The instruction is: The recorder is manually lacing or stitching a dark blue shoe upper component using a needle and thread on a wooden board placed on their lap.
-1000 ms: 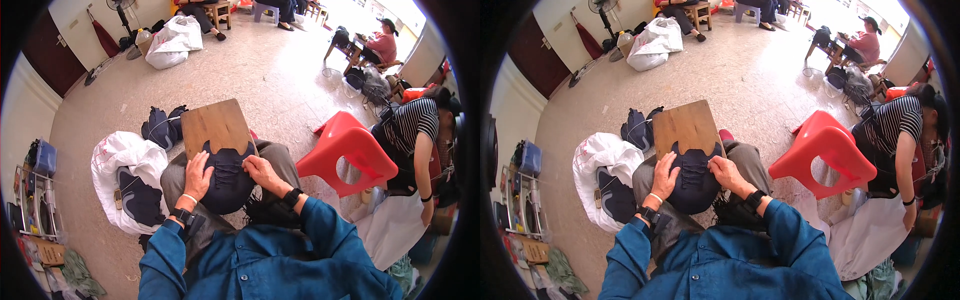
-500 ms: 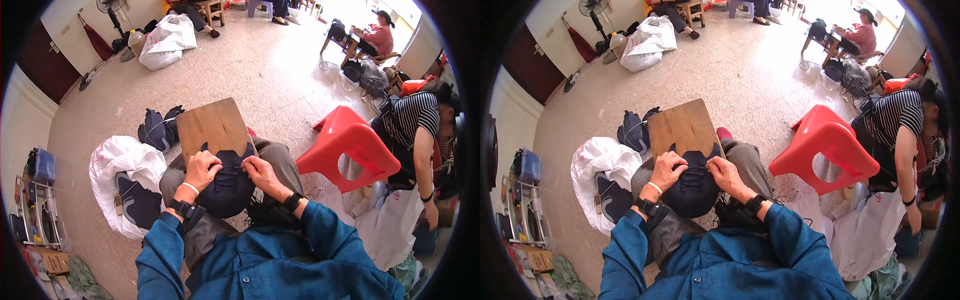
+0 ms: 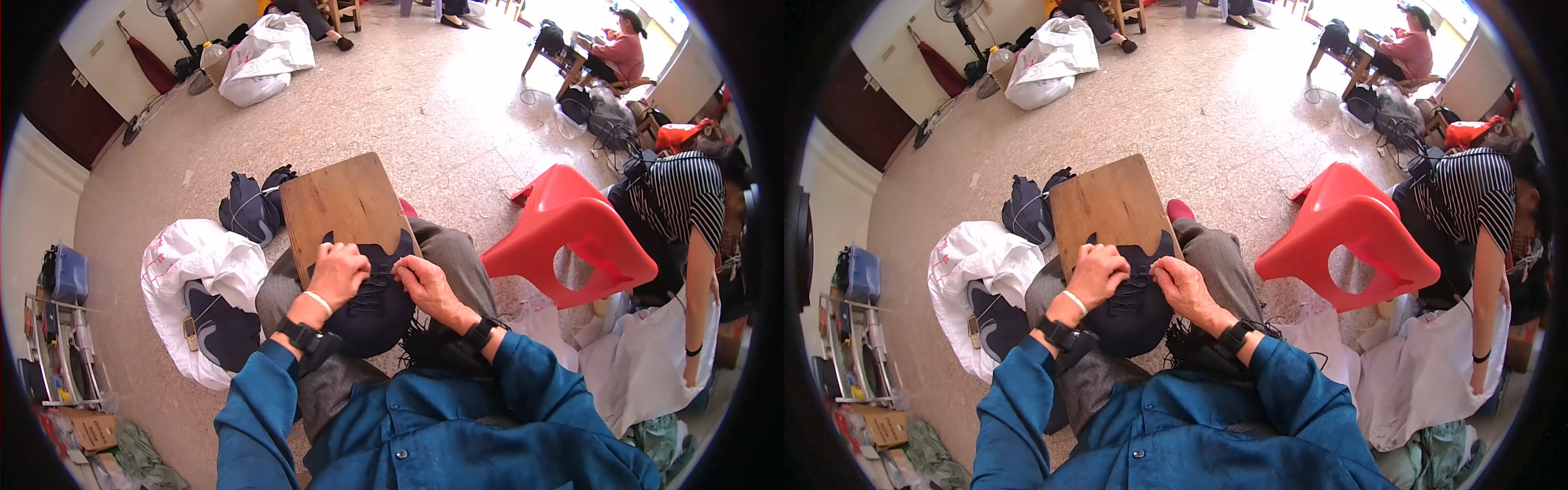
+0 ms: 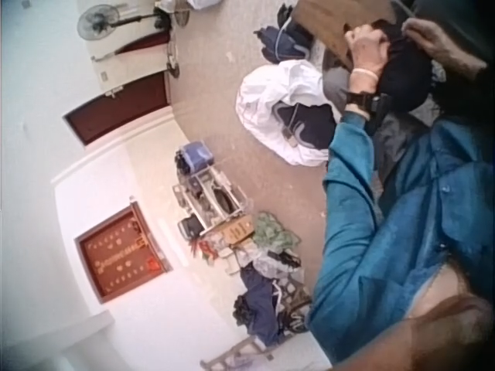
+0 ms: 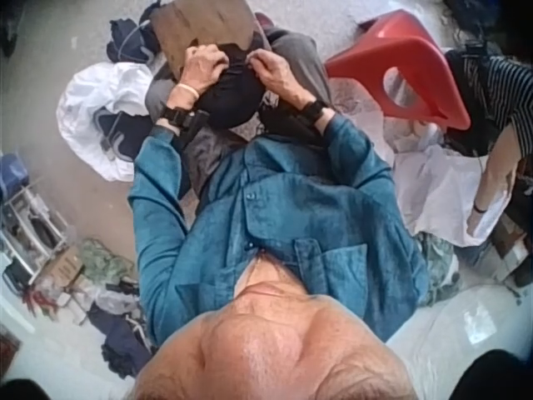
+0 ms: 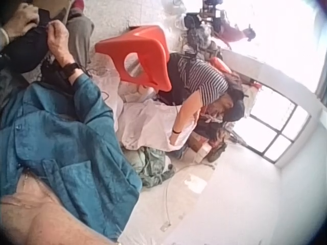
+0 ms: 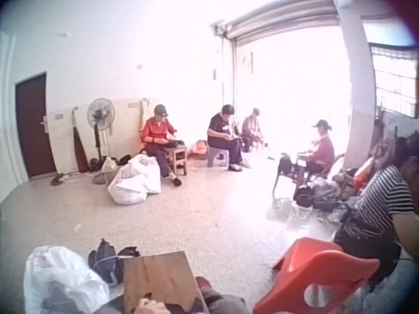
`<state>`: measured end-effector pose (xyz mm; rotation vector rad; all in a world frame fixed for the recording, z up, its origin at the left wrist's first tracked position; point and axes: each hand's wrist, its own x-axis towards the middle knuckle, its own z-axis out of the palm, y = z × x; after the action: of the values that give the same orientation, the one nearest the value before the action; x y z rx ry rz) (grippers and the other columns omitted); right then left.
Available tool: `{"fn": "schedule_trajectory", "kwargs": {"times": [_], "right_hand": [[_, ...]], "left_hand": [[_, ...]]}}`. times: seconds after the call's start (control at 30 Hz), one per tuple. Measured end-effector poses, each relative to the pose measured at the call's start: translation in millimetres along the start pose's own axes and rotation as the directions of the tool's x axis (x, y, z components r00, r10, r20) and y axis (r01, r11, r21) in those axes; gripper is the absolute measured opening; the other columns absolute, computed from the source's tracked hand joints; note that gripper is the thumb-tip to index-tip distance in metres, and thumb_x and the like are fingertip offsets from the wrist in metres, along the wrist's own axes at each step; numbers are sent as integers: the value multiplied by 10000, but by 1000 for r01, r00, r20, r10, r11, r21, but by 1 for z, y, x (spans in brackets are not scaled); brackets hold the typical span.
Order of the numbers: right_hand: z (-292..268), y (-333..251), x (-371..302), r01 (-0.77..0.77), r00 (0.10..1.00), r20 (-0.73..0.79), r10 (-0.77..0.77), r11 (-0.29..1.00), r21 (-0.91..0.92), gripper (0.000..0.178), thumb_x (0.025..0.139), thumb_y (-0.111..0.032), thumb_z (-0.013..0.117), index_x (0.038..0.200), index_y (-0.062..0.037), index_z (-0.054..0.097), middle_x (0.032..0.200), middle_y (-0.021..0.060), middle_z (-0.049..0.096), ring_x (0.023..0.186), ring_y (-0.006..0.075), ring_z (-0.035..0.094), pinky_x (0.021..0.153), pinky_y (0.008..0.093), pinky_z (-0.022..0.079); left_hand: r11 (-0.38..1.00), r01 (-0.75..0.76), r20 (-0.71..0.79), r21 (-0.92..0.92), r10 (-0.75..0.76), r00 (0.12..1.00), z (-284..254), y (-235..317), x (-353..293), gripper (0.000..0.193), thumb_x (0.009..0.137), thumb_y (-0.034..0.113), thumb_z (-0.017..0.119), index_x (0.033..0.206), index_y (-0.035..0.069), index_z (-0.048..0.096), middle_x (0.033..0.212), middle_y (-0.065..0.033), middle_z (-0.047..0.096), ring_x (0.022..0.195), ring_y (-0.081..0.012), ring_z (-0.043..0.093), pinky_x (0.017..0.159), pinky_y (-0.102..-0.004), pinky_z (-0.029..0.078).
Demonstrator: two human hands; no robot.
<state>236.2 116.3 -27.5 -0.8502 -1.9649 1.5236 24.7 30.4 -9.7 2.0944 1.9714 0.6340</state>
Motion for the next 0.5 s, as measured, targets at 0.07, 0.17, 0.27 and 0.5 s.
{"fn": "schedule_trajectory", "kwargs": {"times": [0.07, 0.17, 0.27, 0.5], "right_hand": [[1, 4, -1, 47, 998, 42, -49, 998, 33, 136, 1038, -100, 564, 1052, -3, 659, 914, 54, 680, 824, 111, 645, 693, 265, 539], [0, 7, 1, 69, 997, 35, -69, 998, 8, 132, 1038, -98, 566, 1051, -4, 657, 925, 54, 681, 837, 120, 652, 707, 267, 544], [1, 3, 0, 58, 998, -10, -58, 998, -26, 120, 1004, -89, 579, 994, 7, 651, 875, 136, 693, 844, 250, 703, 774, 354, 560], [2, 8, 0, 75, 997, 25, -74, 997, -33, 126, 1037, -94, 567, 1039, -4, 655, 927, 62, 685, 843, 123, 658, 713, 273, 551]], "left_hand": [[965, 39, -132, -258, -75, 988, -4, -15, -12, 38, 808, 140, 744, 826, 118, 718, 911, -49, 676, 966, -252, 643, 919, -409, 424], [881, 176, -153, -439, -267, 952, -8, -20, -35, 60, 796, 125, 763, 838, 107, 725, 913, -66, 687, 944, -263, 647, 894, -417, 440], [934, 92, -147, -346, -150, 978, -10, -11, -41, 92, 787, 137, 787, 864, 113, 742, 912, -62, 665, 949, -258, 626, 904, -409, 432], [988, 101, -105, -121, -113, 988, -7, 0, -34, 69, 799, 154, 785, 833, 122, 735, 903, -40, 615, 955, -257, 591, 890, -393, 429]]}}
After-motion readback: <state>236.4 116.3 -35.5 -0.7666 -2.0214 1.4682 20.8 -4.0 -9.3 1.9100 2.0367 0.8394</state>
